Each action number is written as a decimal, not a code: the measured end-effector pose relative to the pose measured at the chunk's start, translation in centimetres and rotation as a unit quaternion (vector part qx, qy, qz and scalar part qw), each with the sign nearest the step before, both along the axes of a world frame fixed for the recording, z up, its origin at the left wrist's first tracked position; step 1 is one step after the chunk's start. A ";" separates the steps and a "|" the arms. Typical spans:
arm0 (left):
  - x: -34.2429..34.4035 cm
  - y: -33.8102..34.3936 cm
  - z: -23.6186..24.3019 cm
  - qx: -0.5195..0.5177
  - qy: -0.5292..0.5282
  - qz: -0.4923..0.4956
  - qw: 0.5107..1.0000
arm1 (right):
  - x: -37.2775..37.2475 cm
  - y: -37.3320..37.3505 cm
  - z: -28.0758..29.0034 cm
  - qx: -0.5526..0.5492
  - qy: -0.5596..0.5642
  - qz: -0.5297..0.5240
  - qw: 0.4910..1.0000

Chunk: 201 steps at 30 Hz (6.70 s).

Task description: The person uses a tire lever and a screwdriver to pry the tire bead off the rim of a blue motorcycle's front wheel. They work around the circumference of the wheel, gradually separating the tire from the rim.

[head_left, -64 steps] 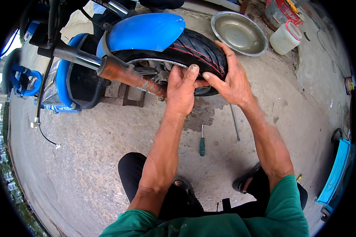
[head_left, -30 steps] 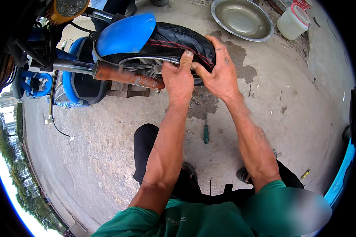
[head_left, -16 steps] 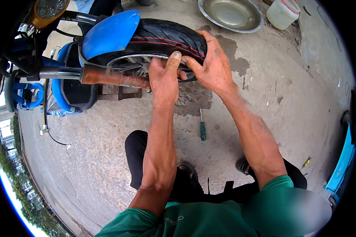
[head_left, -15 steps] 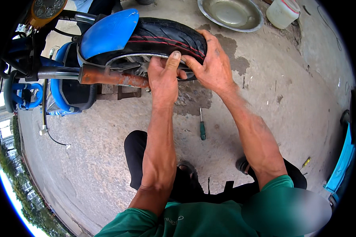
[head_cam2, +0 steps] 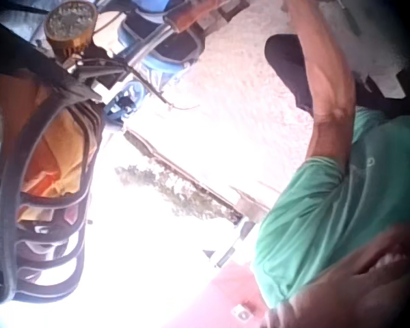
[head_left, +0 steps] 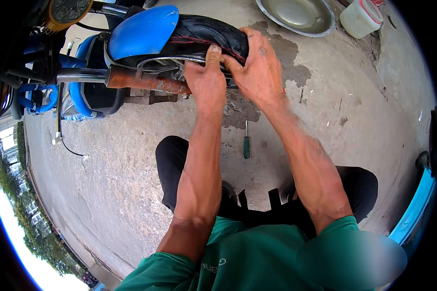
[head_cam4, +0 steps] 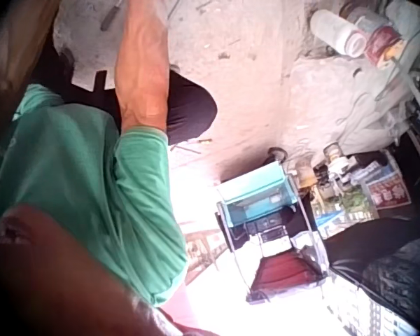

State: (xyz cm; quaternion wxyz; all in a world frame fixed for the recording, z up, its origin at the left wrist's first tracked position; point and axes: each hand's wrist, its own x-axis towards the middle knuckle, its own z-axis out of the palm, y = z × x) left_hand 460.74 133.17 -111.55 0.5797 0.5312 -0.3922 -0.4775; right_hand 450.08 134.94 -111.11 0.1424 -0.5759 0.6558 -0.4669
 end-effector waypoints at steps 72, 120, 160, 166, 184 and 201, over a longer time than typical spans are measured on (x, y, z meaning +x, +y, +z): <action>4.2 -1.6 2.0 0.005 0.184 -0.094 0.978 | -2.9 -1.3 -0.2 0.001 0.057 0.097 0.994; 3.8 -1.3 0.8 -0.067 0.062 -0.007 0.996 | -3.4 -1.7 -1.1 -0.037 0.010 0.116 0.992; 0.5 -4.1 1.2 -0.011 -0.101 0.101 0.990 | -2.9 -6.0 -1.8 -0.082 -0.010 0.092 0.992; 2.9 -2.9 1.6 0.010 -0.036 0.045 0.998 | -5.5 -3.4 -2.1 -0.062 -0.050 0.210 0.975; 1.0 3.1 -0.3 -0.003 0.009 -0.049 0.999 | -4.7 -0.8 -1.4 -0.028 -0.063 0.230 0.971; 4.0 0.1 -2.3 -0.031 -0.084 -0.155 0.984 | -3.8 -0.9 -0.1 -0.015 -0.015 0.203 0.979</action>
